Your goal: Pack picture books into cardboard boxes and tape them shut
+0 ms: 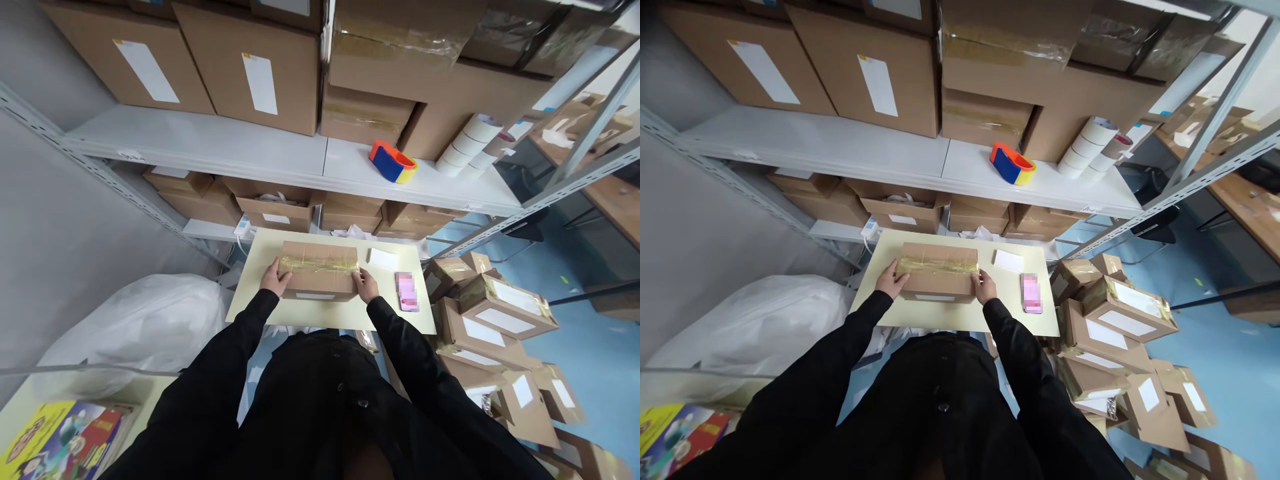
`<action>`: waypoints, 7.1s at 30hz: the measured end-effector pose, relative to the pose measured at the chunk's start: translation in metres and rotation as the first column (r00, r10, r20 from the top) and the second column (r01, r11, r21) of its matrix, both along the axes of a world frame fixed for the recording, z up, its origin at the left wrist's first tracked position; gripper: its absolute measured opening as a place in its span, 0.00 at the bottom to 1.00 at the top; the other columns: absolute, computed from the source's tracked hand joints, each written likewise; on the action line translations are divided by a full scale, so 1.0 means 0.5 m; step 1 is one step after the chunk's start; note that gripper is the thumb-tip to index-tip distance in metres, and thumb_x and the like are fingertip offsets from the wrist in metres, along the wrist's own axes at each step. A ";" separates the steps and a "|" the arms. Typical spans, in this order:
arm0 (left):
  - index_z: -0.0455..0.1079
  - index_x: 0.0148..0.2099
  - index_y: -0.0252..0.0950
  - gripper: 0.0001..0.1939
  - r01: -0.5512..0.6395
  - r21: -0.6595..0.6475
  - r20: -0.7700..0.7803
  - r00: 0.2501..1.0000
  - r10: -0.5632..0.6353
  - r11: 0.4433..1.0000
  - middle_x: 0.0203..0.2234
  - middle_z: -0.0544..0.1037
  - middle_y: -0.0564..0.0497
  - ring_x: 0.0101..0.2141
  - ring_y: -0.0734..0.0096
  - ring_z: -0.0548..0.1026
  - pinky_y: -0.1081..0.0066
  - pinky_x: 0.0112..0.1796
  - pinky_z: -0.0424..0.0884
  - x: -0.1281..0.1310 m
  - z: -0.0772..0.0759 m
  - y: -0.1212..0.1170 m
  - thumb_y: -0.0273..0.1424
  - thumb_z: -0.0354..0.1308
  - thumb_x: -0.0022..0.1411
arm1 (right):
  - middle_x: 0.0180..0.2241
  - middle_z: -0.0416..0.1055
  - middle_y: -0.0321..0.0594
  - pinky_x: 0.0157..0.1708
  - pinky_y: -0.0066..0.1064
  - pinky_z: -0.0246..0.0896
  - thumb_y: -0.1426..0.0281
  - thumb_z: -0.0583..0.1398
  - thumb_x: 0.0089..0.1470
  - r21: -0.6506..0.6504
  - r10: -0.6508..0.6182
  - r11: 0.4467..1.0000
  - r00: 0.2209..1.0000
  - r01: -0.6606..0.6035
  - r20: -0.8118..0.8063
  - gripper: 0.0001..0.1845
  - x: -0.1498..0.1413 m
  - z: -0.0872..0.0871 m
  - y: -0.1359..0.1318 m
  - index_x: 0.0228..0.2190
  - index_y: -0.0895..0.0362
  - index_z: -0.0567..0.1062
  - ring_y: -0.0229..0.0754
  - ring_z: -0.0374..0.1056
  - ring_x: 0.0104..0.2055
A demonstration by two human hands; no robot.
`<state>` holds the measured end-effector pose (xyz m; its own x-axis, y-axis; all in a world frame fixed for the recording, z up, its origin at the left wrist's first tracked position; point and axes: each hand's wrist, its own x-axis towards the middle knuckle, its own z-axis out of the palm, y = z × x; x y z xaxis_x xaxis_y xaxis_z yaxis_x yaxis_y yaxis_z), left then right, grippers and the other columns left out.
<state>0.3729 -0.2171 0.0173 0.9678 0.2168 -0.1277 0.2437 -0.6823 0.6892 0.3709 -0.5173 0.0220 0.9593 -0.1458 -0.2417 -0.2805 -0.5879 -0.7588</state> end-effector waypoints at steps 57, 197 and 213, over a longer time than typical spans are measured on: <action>0.72 0.47 0.39 0.17 0.444 0.327 0.040 0.876 -0.482 0.834 0.48 0.73 0.47 0.49 0.56 0.68 0.58 0.46 0.62 0.154 0.074 -0.332 0.40 0.53 0.59 | 0.32 0.75 0.44 0.35 0.30 0.59 0.71 0.63 0.50 -0.419 0.530 0.769 0.848 -0.482 -0.004 0.08 0.261 -0.083 -0.308 0.35 0.60 0.77 0.41 0.69 0.33; 0.73 0.31 0.33 0.18 0.181 -0.933 0.128 0.975 -0.183 0.312 0.24 0.78 0.50 0.24 0.75 0.72 0.72 0.30 0.68 -0.153 0.277 -0.083 0.42 0.69 0.43 | 0.51 0.70 0.47 0.57 0.40 0.60 0.79 0.53 0.59 -0.777 0.778 0.627 0.098 -0.054 0.621 0.18 -0.147 0.290 0.130 0.49 0.60 0.72 0.44 0.60 0.59; 0.71 0.29 0.35 0.18 0.375 -0.721 0.339 0.924 -0.175 0.583 0.21 0.74 0.52 0.24 0.73 0.71 0.70 0.30 0.69 -0.163 0.280 -0.091 0.47 0.61 0.51 | 0.44 0.75 0.48 0.48 0.41 0.66 0.56 0.61 0.52 -0.409 0.539 0.842 0.507 -0.353 0.672 0.20 -0.174 0.325 0.159 0.42 0.56 0.76 0.48 0.70 0.49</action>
